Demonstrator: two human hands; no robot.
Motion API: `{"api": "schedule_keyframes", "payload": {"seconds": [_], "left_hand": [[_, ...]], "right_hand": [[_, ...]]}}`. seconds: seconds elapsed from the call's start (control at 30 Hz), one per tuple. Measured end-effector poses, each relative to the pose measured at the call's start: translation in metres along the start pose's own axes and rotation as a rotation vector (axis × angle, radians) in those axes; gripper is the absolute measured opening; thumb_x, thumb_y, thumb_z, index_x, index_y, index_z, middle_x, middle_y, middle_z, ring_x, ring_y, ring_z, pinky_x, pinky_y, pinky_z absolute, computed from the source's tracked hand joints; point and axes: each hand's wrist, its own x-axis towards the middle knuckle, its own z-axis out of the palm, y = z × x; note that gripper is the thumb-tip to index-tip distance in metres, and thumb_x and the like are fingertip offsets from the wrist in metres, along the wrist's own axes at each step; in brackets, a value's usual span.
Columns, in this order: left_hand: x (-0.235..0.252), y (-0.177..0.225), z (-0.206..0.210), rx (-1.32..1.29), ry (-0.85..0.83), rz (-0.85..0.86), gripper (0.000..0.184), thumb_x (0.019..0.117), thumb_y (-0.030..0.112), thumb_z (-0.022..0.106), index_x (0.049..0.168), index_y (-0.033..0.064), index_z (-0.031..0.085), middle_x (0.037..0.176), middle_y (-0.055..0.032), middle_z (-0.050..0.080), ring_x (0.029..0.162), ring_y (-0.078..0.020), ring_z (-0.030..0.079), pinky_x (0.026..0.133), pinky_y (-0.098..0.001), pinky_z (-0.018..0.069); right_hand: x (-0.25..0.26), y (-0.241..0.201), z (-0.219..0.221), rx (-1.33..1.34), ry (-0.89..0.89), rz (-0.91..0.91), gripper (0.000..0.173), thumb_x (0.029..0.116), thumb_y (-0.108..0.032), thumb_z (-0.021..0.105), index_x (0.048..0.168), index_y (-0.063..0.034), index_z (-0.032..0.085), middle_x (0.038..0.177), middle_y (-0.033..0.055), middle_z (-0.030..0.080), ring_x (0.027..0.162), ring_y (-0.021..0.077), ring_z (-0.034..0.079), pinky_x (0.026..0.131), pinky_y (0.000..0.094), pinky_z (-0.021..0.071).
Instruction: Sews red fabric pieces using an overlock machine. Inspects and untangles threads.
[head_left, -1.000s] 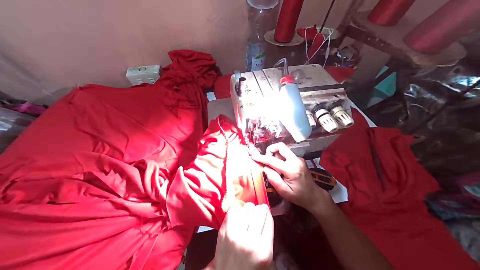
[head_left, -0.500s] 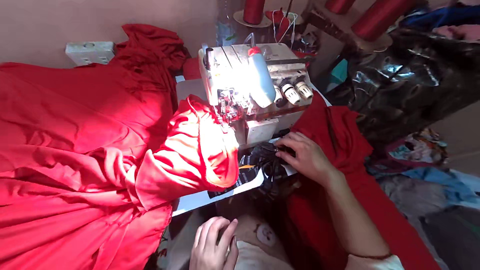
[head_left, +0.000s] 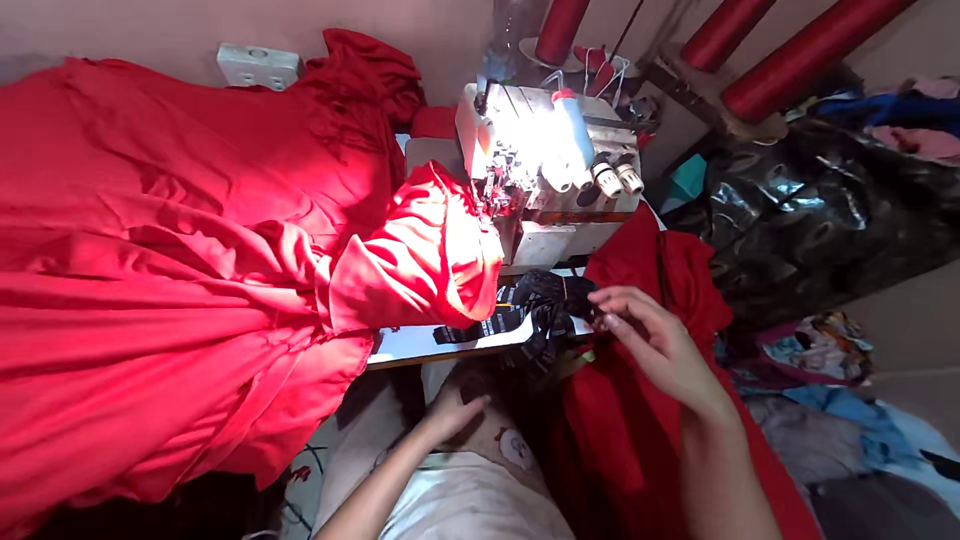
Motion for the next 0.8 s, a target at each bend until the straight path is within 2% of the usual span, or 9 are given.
{"api": "schedule_keyframes", "payload": {"seconds": [0.17, 0.3, 0.4, 0.43, 0.5, 0.53, 0.63, 0.73, 0.8], "left_hand": [[0.013, 0.019, 0.04, -0.219, -0.023, -0.015, 0.069, 0.0852, 0.021, 0.082, 0.14, -0.0078, 0.051, 0.136, -0.0227, 0.061, 0.126, -0.0264, 0.06, 0.108, -0.0387, 0.0479], [0.012, 0.022, 0.056, -0.226, 0.071, 0.161, 0.051, 0.0891, 0.015, 0.073, 0.129, -0.013, 0.058, 0.129, -0.025, 0.064, 0.12, -0.0259, 0.063, 0.104, -0.037, 0.0498], [0.007, 0.012, 0.037, -0.07, 0.23, 0.107, 0.038, 0.0929, 0.006, 0.061, 0.125, -0.0139, 0.06, 0.124, -0.0279, 0.065, 0.118, -0.0309, 0.063, 0.104, -0.0424, 0.0495], [0.009, 0.005, 0.024, 0.032, 0.253, 0.054, 0.039, 0.0955, 0.007, 0.059, 0.128, -0.0143, 0.058, 0.129, -0.0307, 0.061, 0.124, -0.0352, 0.06, 0.108, -0.0448, 0.0469], [0.018, 0.007, -0.008, 0.258, 0.18, -0.132, 0.046, 0.1041, 0.012, 0.051, 0.143, -0.0136, 0.046, 0.148, -0.0339, 0.047, 0.142, -0.0414, 0.043, 0.119, -0.0474, 0.0317], [0.03, -0.005, -0.019, 0.381, 0.198, -0.159, 0.048, 0.1055, 0.016, 0.047, 0.144, -0.0128, 0.047, 0.148, -0.035, 0.046, 0.143, -0.0449, 0.042, 0.12, -0.0508, 0.0305], [0.057, -0.059, -0.044, 0.539, 0.116, -0.111, 0.046, 0.1039, 0.02, 0.048, 0.139, -0.0094, 0.054, 0.14, -0.0329, 0.056, 0.135, -0.0458, 0.051, 0.116, -0.0566, 0.0362], [0.044, -0.047, -0.051, 0.618, 0.081, -0.172, 0.04, 0.1086, 0.018, 0.042, 0.134, -0.0071, 0.061, 0.137, -0.0292, 0.06, 0.136, -0.0439, 0.052, 0.118, -0.0529, 0.0332], [0.031, -0.055, -0.051, 0.565, 0.176, -0.085, 0.039, 0.1077, 0.016, 0.042, 0.128, -0.009, 0.064, 0.134, -0.031, 0.062, 0.134, -0.0471, 0.052, 0.118, -0.0553, 0.0323]], "right_hand": [[-0.055, 0.004, 0.011, 0.167, -0.066, 0.078, 0.03, 0.105, -0.021, 0.049, 0.102, 0.0022, 0.068, 0.124, 0.0106, 0.064, 0.098, 0.0055, 0.067, 0.081, 0.0226, 0.0591], [-0.08, 0.007, 0.019, 0.33, -0.084, 0.15, 0.025, 0.1056, -0.02, 0.05, 0.116, -0.0047, 0.066, 0.126, 0.0021, 0.064, 0.089, 0.0004, 0.066, 0.074, 0.0193, 0.0588], [-0.091, 0.01, 0.029, 0.434, -0.101, 0.215, 0.025, 0.1053, -0.017, 0.048, 0.122, -0.0067, 0.065, 0.116, -0.0026, 0.068, 0.078, -0.001, 0.064, 0.069, 0.0183, 0.0563], [-0.094, 0.009, 0.034, 0.47, -0.118, 0.252, 0.025, 0.1049, -0.016, 0.047, 0.122, -0.007, 0.064, 0.112, -0.0037, 0.07, 0.076, -0.0008, 0.064, 0.068, 0.0187, 0.0564], [-0.099, 0.005, 0.046, 0.524, -0.18, 0.314, 0.026, 0.1042, -0.017, 0.047, 0.123, -0.0064, 0.062, 0.11, -0.0036, 0.071, 0.076, -0.0007, 0.065, 0.067, 0.0191, 0.0566], [-0.101, 0.002, 0.052, 0.547, -0.216, 0.328, 0.028, 0.1042, -0.021, 0.05, 0.124, -0.0051, 0.061, 0.111, -0.0026, 0.071, 0.075, -0.0009, 0.064, 0.066, 0.0192, 0.056], [-0.104, -0.005, 0.066, 0.593, -0.292, 0.349, 0.039, 0.0946, -0.021, 0.066, 0.127, 0.0, 0.058, 0.112, 0.0, 0.07, 0.08, 0.0005, 0.065, 0.071, 0.0211, 0.0572], [-0.104, -0.004, 0.078, 0.602, -0.36, 0.291, 0.044, 0.0915, -0.023, 0.073, 0.129, -0.0024, 0.06, 0.113, -0.0036, 0.071, 0.092, -0.0012, 0.067, 0.082, 0.0198, 0.057], [-0.104, -0.003, 0.089, 0.614, -0.396, 0.263, 0.04, 0.0937, -0.021, 0.07, 0.128, -0.0012, 0.062, 0.113, -0.0013, 0.071, 0.092, -0.0004, 0.067, 0.08, 0.0201, 0.057]]}}
